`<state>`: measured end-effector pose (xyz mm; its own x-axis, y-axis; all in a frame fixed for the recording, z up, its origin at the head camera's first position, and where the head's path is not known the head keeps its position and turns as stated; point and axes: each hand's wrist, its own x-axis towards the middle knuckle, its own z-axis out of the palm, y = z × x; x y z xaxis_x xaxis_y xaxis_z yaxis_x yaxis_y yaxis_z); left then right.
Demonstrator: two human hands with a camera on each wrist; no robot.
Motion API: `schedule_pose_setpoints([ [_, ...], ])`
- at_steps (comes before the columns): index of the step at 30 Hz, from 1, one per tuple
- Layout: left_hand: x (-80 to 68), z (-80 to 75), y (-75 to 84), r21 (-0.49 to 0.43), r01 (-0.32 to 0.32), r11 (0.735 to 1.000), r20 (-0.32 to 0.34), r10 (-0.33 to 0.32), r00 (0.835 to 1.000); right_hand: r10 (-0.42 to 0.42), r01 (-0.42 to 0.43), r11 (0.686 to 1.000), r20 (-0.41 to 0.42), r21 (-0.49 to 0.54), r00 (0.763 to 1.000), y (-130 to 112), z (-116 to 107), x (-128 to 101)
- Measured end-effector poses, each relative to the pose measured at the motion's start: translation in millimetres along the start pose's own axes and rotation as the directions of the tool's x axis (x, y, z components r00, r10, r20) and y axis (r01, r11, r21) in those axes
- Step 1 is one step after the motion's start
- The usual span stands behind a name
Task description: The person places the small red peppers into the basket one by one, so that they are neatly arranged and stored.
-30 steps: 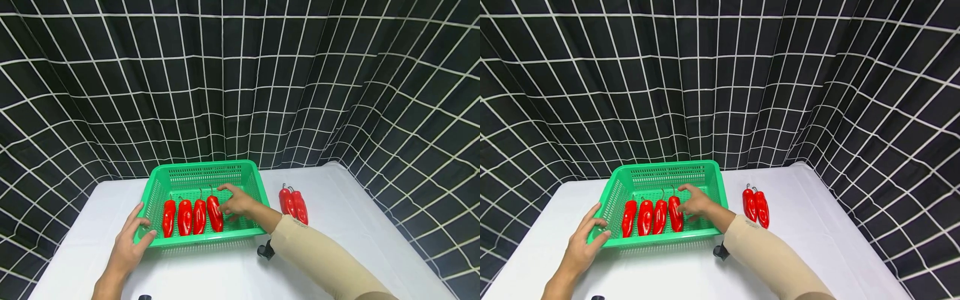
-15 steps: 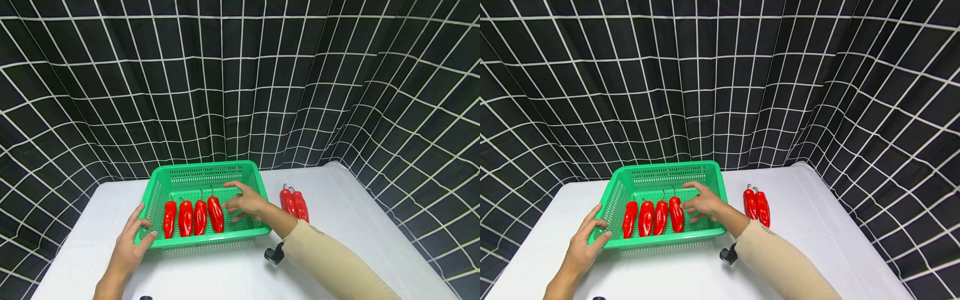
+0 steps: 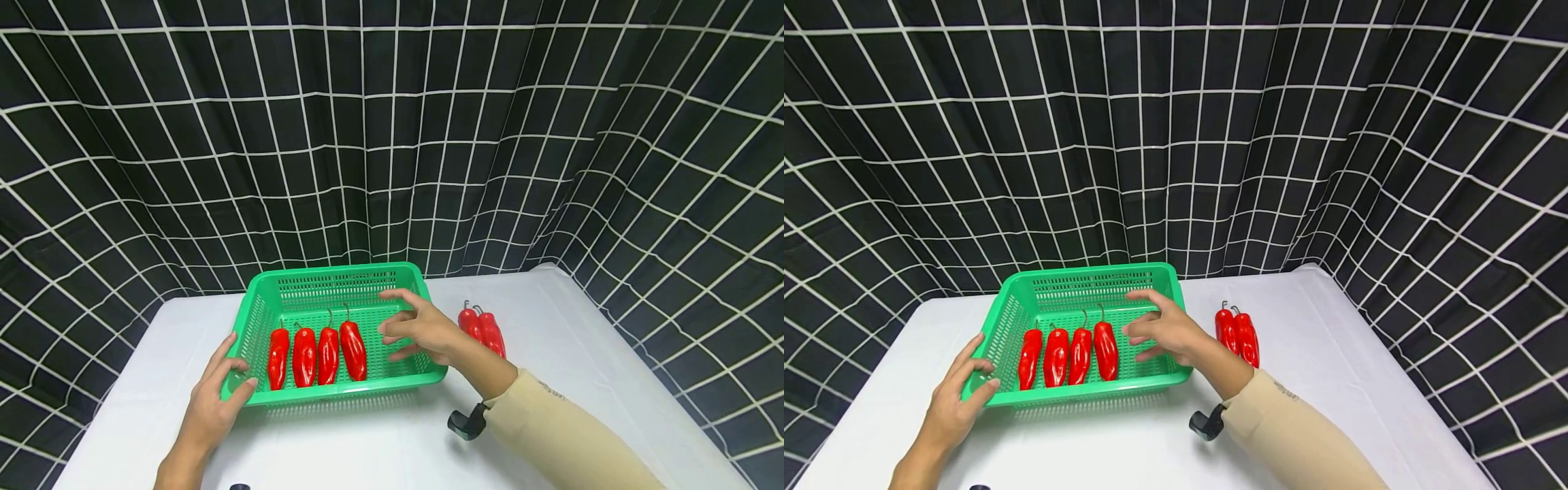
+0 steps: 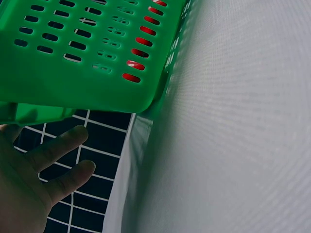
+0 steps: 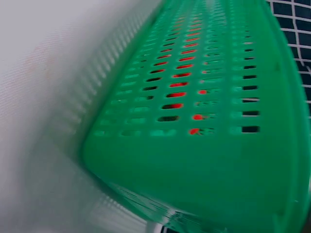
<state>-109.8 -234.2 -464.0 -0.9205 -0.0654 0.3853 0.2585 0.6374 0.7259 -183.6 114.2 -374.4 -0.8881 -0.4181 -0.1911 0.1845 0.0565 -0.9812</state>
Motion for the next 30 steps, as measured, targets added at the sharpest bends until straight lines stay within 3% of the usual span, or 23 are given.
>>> schedule_pose_setpoints([
  [30, 0.1, 0.2, 0.4, -0.013, -0.006, 1.000, -0.002, 0.006, 1.000, -0.077, 0.078, 0.995, -0.009, 0.066, 0.997, -8, -51, -55],
])
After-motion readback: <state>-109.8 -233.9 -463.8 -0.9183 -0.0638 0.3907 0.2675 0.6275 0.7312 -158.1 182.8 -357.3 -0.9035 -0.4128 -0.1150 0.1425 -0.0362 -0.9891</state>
